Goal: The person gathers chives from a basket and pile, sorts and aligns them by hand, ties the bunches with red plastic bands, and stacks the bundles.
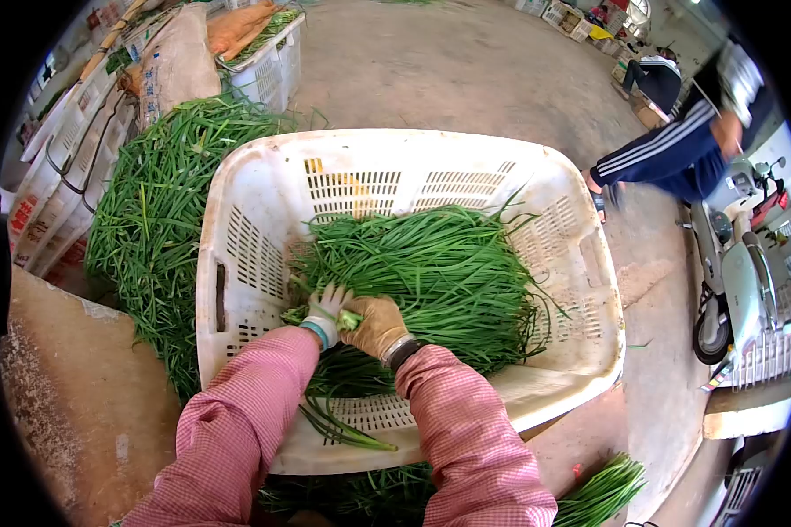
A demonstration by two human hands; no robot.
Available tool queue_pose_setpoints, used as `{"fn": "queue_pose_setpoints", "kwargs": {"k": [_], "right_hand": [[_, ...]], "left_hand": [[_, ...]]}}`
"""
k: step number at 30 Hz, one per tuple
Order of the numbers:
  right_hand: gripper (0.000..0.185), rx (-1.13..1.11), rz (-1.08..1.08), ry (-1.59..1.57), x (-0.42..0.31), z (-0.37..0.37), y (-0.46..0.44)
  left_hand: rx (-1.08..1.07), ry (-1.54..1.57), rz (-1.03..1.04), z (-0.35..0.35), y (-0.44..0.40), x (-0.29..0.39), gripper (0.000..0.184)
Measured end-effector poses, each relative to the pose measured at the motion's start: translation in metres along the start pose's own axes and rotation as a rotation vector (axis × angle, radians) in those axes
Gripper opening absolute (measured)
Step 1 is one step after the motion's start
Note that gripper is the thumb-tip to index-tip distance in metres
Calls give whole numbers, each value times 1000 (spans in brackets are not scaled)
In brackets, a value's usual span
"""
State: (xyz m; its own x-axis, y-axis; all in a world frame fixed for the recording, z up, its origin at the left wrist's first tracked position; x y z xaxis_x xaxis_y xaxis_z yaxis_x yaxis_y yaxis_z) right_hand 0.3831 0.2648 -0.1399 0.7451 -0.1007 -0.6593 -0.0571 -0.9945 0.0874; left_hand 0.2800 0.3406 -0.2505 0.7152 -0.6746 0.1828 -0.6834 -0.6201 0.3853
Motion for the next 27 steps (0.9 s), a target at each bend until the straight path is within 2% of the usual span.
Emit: {"fn": "queue_pose_setpoints", "kwargs": {"k": [1,2,3,5,7,8,10,11,13,14,15,16,17,18,19,20,21,22,24,26,27], "right_hand": [[24,127,-110,84,-8,-18,3],[28,115,-29,-45,-5,-27,9],[32,104,49,-178,-3,-37,15],[27,-23,318,-1683,-11,-72,33],[21,379,34,-743,-55,-129,62],[19,575,-56,-374,-91,-163,79],[19,637,-13,-422,-137,-218,122],[18,814,-165,-393,-159,-237,142],[16,1152,-486,-330,-194,-259,176],[16,1096,-425,-238,-198,-258,187],[16,1039,-369,-142,-202,-257,198],[17,929,-144,227,-191,-251,203],[21,645,-91,-220,-202,-236,193],[20,571,-14,-305,-188,-226,186],[21,501,69,-385,-174,-215,180],[20,387,-103,-1102,-161,-208,177],[19,231,-189,-1819,-148,-201,174],[19,177,-207,-1458,-170,-196,178],[21,97,-201,-1034,-230,-186,179],[23,-11,-197,-671,-293,-166,176],[27,-63,-228,-542,-322,-150,175]], "left_hand": [[-255,50,-96,21,-7,-8,57],[-355,58,-112,18,-7,-9,53],[-353,66,-114,16,-4,-7,53],[-427,-4,-76,14,-3,-10,54],[-417,-12,-82,13,4,-7,52],[-445,-17,-98,9,6,-5,54],[-474,-32,-107,0,11,-4,58],[-467,-13,-121,-19,21,-3,64],[-173,283,-200,-53,31,-1,62],[-159,273,-200,-75,39,-3,62],[96,797,-217,-102,47,-8,60],[366,1319,-208,-129,60,-11,58],[643,1837,-176,-149,80,-13,56],[699,2010,77,-171,110,-11,63],[767,2028,322,-200,145,-3,69],[806,2045,586,-228,181,6,76],[855,1917,776,-249,224,24,82],[1003,1362,743,-260,266,38,89],[993,954,751,-252,315,70,97],[661,1356,869,-219,327,103,94],[407,1598,903,-201,333,113,91]]}}
Point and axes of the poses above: each hand's wrist, its own y-axis away from the middle knuckle, its own z-axis out of the palm, x = y × z, the point moved 1 cm from there along -y, towards the middle knuckle, and after that the axes turned 5 degrees about y, right-handed, at the moved point
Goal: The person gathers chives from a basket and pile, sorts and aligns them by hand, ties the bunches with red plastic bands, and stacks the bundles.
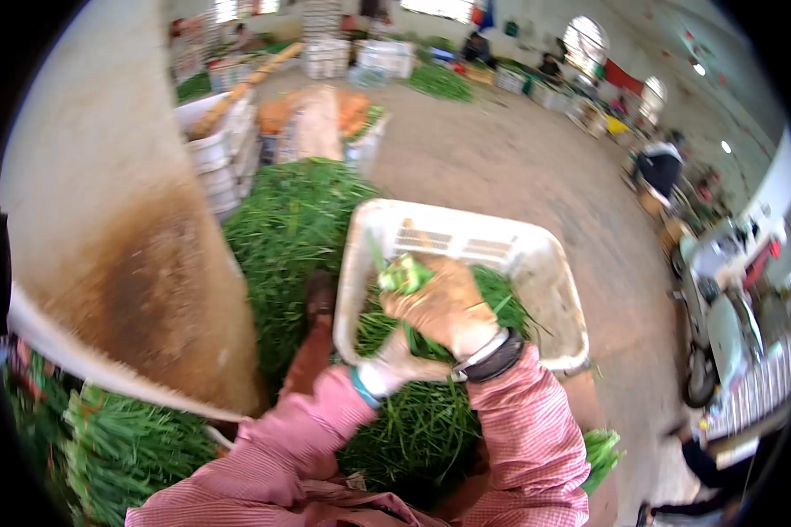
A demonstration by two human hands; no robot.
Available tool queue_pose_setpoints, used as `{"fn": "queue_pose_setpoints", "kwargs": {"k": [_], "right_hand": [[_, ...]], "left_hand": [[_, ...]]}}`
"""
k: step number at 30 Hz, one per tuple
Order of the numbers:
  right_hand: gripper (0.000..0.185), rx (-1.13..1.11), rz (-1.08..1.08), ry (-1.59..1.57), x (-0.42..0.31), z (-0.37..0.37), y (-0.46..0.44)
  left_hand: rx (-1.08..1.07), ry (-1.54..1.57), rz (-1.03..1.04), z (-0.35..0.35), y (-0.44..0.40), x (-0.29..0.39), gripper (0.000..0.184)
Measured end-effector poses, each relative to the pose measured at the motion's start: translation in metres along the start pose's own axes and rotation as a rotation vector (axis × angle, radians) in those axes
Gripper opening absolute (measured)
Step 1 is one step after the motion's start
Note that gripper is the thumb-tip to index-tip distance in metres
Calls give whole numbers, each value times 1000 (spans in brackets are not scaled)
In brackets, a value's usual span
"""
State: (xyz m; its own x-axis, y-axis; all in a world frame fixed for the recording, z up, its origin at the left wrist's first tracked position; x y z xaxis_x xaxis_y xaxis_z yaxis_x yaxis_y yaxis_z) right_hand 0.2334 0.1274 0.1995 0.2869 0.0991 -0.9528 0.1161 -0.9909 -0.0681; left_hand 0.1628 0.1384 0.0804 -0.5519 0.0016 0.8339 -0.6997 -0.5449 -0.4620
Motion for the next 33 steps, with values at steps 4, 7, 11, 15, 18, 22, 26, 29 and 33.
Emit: {"fn": "queue_pose_setpoints", "kwargs": {"k": [4,7,11,15,18,22,26,29,33], "right_hand": [[85,-358,-301,761,-38,116,-29],[104,-379,-462,909,-47,168,-39],[103,-358,-137,1086,-17,167,-18],[65,42,-130,490,44,157,35],[40,397,-142,-31,42,163,68],[40,475,-23,-411,53,160,97],[38,367,3,-944,67,129,113],[38,310,-84,-1063,79,112,120],[36,408,-7,-1144,124,132,130]], "left_hand": [[686,532,108,-13,71,12,78],[819,915,229,-68,120,78,46],[814,886,419,-85,141,110,39],[508,396,68,-53,144,90,58],[296,508,-204,-18,172,60,65],[157,331,-513,0,195,60,45],[-108,97,-842,-28,232,92,39],[-208,-251,-806,-39,263,105,37],[114,-267,-836,-13,284,125,32]]}}
Point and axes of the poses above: each hand's wrist, its own y-axis away from the middle knuckle, its own z-axis out of the palm, x = y × z, the point moved 1 cm from there along -y, towards the middle knuckle, and after that the axes turned 5 degrees about y, right-handed, at the moved point
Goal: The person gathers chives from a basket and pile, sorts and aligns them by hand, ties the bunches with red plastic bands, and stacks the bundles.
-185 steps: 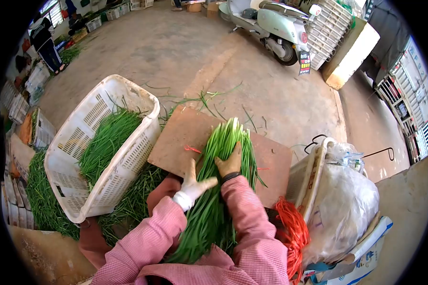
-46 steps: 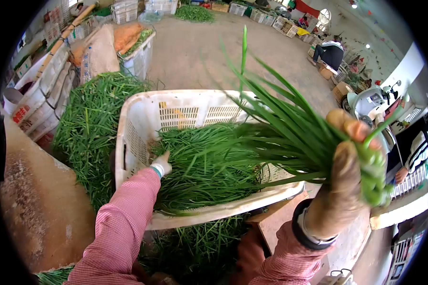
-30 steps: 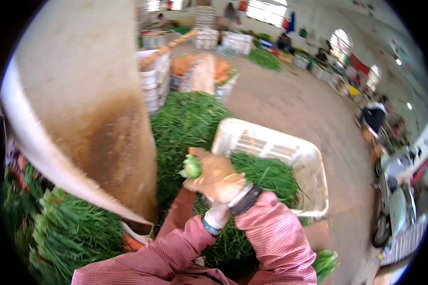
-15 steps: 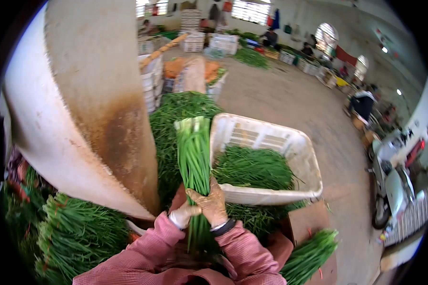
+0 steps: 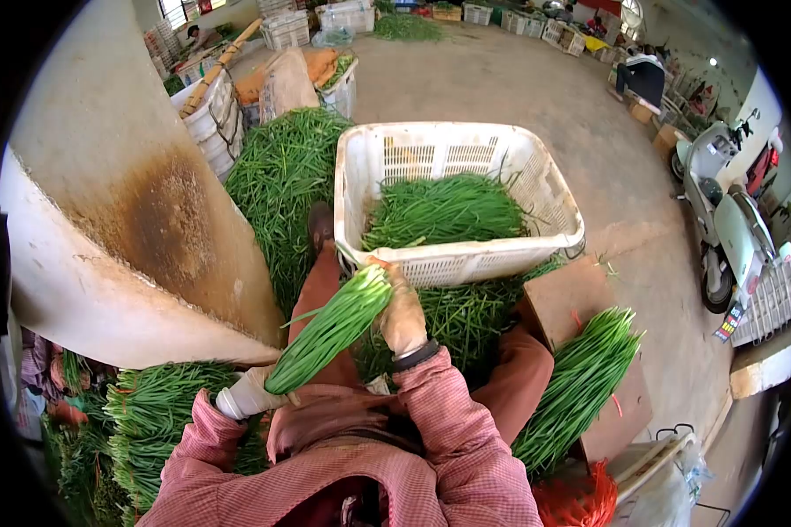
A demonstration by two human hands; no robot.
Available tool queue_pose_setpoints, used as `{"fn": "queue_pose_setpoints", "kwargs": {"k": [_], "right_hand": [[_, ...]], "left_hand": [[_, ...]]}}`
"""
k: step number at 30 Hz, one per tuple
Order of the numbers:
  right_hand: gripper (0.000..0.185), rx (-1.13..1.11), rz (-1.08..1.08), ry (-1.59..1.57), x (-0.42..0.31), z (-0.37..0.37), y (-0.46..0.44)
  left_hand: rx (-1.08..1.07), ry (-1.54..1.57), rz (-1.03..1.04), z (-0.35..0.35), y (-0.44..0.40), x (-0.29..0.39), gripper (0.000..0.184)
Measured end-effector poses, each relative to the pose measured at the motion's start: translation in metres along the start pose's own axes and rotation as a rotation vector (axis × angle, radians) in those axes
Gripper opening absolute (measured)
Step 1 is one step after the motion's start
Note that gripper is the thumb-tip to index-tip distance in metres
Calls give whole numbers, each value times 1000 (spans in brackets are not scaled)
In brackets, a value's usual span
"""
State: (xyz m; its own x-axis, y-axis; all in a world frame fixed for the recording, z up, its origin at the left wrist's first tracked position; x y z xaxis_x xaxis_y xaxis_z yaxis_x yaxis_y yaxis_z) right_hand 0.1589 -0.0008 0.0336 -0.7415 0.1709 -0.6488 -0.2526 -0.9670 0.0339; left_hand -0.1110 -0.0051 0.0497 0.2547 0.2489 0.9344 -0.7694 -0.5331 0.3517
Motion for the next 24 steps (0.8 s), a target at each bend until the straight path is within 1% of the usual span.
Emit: {"fn": "queue_pose_setpoints", "kwargs": {"k": [1,2,3,4,5,6,7,9,10,11,13,14,15,17,18,20,21,23,24], "right_hand": [[37,44,-4,-16,4,-12,1],[39,37,82,-169,-4,-25,-5],[41,270,-27,6,-11,-39,-7],[45,238,-158,142,-21,-57,-4],[47,112,-155,260,-34,-85,-2],[53,159,-134,515,-36,-105,-3],[62,202,-109,772,-34,-116,0],[86,61,-264,1318,-40,-102,27],[96,-86,-175,1114,-45,-88,38],[91,-161,-168,1121,-53,-62,50],[84,-319,-217,1511,-46,-49,50],[75,-368,-128,1551,-36,-46,46],[60,-305,-287,1531,-18,-48,44],[41,-215,-94,1637,-6,-58,38],[41,-223,-94,1634,6,-72,34],[21,88,24,143,19,-78,31],[19,163,-315,1018,12,-85,39],[17,356,-110,1002,-22,-97,33],[20,295,-97,988,-27,-125,27]], "left_hand": [[86,-208,-56,7,6,9,31],[171,-418,-110,10,10,13,31],[173,-419,-120,11,13,6,31],[257,-557,11,9,17,-3,34],[340,-693,148,8,21,-8,38],[374,-793,184,12,23,-2,42],[378,-789,178,13,24,-3,42],[450,-998,138,10,21,-9,44],[466,-1058,254,8,18,-14,50],[460,-1055,251,9,15,-14,50],[446,-1237,406,11,8,-10,55],[449,-1319,471,12,6,-9,55],[442,-1323,474,11,6,-8,55],[480,-1462,534,10,7,-6,52],[485,-1464,527,9,8,-6,52],[466,-1504,508,6,11,-9,51],[465,-1502,496,5,12,-10,51],[481,-1515,540,4,11,-12,52],[475,-1487,562,4,13,-6,52]]}}
Point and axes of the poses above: each hand's wrist, its own y-axis away from the middle knuckle, its own z-axis out of the palm, x = y × z, the point moved 1 cm from there along -y, towards the middle knuckle, and after that the axes turned 5 degrees about y, right-handed, at the moved point
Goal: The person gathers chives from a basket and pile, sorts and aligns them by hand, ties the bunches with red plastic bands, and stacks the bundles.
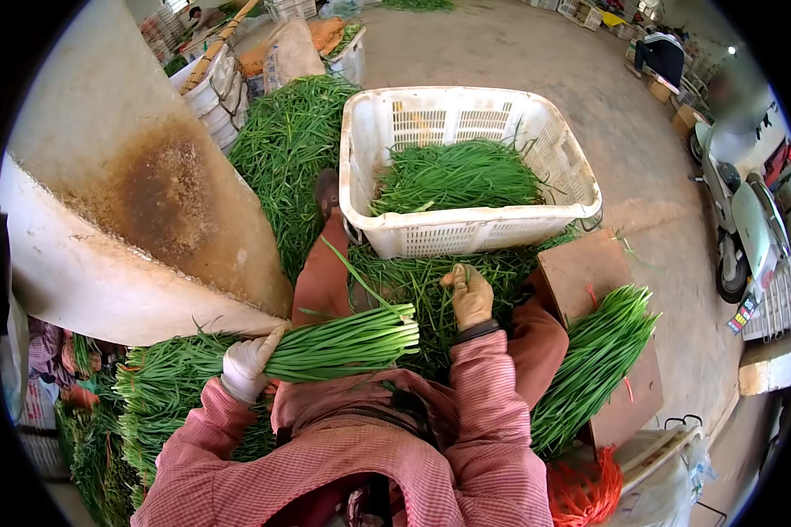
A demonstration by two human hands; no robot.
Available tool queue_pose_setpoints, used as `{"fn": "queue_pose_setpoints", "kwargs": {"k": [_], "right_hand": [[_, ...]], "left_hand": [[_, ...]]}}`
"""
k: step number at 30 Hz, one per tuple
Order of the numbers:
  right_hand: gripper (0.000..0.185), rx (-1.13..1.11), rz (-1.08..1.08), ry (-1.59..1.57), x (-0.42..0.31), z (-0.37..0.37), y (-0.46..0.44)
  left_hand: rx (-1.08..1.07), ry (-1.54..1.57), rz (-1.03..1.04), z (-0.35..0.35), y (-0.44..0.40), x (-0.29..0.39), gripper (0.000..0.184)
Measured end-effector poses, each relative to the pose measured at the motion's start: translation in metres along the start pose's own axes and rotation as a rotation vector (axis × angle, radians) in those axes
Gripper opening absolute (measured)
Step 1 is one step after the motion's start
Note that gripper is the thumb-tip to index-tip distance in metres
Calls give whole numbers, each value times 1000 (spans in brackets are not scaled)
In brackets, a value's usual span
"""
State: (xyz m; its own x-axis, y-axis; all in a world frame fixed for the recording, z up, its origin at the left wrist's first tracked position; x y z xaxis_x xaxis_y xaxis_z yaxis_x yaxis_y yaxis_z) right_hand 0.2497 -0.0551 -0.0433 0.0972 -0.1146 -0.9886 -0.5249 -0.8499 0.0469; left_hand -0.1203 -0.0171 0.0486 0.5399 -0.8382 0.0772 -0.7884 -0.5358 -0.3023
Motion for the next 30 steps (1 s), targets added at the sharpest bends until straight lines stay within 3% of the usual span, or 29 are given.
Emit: {"fn": "queue_pose_setpoints", "kwargs": {"k": [2,3,5,7,8,9,11,12,13,14,16,17,19,21,22,24,25,27,28,30], "right_hand": [[45,-112,-95,175,-21,1,11],[63,-275,20,205,-32,1,16],[63,-585,104,255,-38,22,18],[34,-694,85,560,-47,50,16],[17,-423,-168,275,-19,57,19],[19,-364,-321,-75,0,60,7],[21,-163,129,-180,-29,38,5],[23,-135,224,-141,-22,28,-2],[25,-105,316,-103,-10,16,-8],[26,-19,78,66,30,12,-17],[43,-81,-225,823,62,3,-6],[48,108,44,654,29,10,19],[60,47,167,-81,19,18,36],[65,-241,109,30,-9,24,51],[60,-312,33,28,-13,32,56],[39,-349,-615,420,-22,47,59],[29,-374,-452,588,-20,53,62],[23,-587,-292,154,19,63,47],[23,-591,-296,151,14,64,48],[20,-567,-3,-36,7,63,57]], "left_hand": [[7,-4,19,-1,-1,-3,51],[11,-6,32,-1,0,-1,51],[-14,-13,34,4,-4,1,52],[-42,26,-10,8,-4,2,53],[-208,128,-140,6,-3,1,49],[-214,124,-142,9,2,1,49],[-186,653,-371,29,22,0,44],[-296,824,-580,44,37,-3,41],[-286,997,-649,47,43,2,40],[-294,1076,-701,55,53,3,40],[-237,1243,-797,59,56,10,40],[-243,1246,-795,58,53,14,40],[-199,1103,-777,59,49,19,41],[-184,1014,-773,62,50,22,40],[-130,975,-739,63,49,22,40],[-83,936,-697,63,48,22,40],[-108,1013,-725,63,49,21,36],[-127,1085,-754,60,49,18,33],[-236,1233,-803,55,49,17,30],[-350,1380,-854,46,50,19,27]]}}
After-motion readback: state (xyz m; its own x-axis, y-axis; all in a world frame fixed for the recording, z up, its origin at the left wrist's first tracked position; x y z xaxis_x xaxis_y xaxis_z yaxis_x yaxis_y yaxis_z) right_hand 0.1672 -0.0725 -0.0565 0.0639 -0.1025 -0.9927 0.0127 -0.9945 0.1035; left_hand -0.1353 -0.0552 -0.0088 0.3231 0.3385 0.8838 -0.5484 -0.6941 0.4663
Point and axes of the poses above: each hand's wrist, its own y-axis away from the middle knuckle, its own z-axis out of the palm, x = y × z, the point moved 1 cm from there along -y, towards the middle knuckle, and after that the axes turned 5 degrees about y, right-handed, at the moved point
